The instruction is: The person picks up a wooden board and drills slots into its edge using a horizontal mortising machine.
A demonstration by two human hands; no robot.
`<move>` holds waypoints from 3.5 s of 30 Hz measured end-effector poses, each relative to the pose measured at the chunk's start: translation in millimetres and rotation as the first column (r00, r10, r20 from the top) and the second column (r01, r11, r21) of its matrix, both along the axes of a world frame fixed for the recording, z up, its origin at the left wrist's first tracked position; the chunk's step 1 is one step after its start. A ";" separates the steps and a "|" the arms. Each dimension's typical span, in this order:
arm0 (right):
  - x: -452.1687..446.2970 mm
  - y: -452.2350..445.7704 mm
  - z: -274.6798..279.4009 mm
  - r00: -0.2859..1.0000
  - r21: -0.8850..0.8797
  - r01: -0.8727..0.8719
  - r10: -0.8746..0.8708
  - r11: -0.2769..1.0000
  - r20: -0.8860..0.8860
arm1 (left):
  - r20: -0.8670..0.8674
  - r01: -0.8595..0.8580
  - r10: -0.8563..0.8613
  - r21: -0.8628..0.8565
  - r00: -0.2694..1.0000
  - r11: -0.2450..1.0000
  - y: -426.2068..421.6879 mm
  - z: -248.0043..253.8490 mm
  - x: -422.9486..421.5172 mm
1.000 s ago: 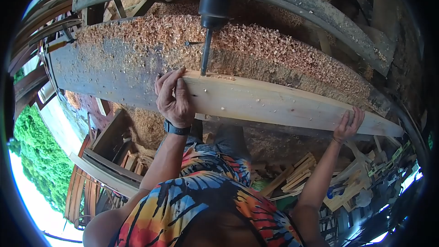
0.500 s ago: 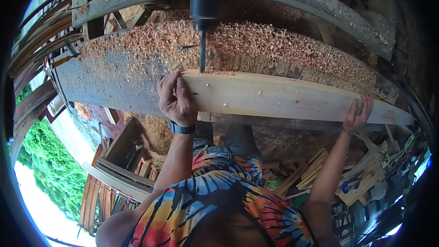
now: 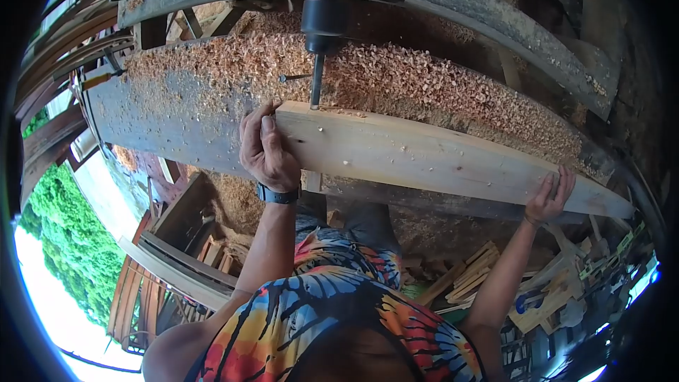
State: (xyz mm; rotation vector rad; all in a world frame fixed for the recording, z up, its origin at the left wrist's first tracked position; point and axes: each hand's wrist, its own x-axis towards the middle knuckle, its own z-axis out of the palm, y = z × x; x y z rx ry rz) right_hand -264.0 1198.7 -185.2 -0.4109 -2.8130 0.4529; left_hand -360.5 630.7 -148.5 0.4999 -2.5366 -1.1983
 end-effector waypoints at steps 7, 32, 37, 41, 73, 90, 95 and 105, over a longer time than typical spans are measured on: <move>-2.1 -0.6 -1.6 0.999 -0.062 0.008 -0.011 0.998 -0.047 | 0.012 -0.043 0.043 0.024 0.999 0.999 1.8 -0.5 -6.4; -31.0 -1.4 4.2 0.995 -0.012 -0.039 0.037 0.999 -0.097 | -0.037 -0.136 0.140 0.088 0.989 0.987 9.2 -5.4 -23.1; -33.3 -3.2 2.5 0.994 -0.059 -0.025 0.018 0.998 -0.111 | -0.028 -0.135 0.138 0.095 0.990 0.986 9.1 -5.3 -24.4; -34.4 -2.6 3.1 0.994 -0.045 -0.030 0.025 0.999 -0.110 | -0.028 -0.137 0.141 0.114 0.990 0.984 10.6 -3.9 -27.5; -49.6 -59.5 11.1 0.993 0.132 -0.066 0.078 0.989 -0.087 | -0.025 0.098 -0.096 0.113 0.995 0.989 -7.2 -16.0 -30.3; 4.2 -75.0 14.7 0.997 0.112 -0.059 0.063 0.992 -0.035 | 0.099 0.044 -0.041 -0.027 0.994 0.999 -15.9 4.9 40.4; -1.0 -72.5 15.3 0.998 0.097 -0.056 0.058 0.994 -0.010 | 0.111 0.054 -0.051 -0.024 0.993 0.998 -16.3 6.4 28.8; -9.7 -71.2 15.0 0.999 0.107 -0.047 0.046 0.993 0.012 | 0.126 0.091 -0.087 -0.028 0.988 0.995 -16.5 8.4 9.4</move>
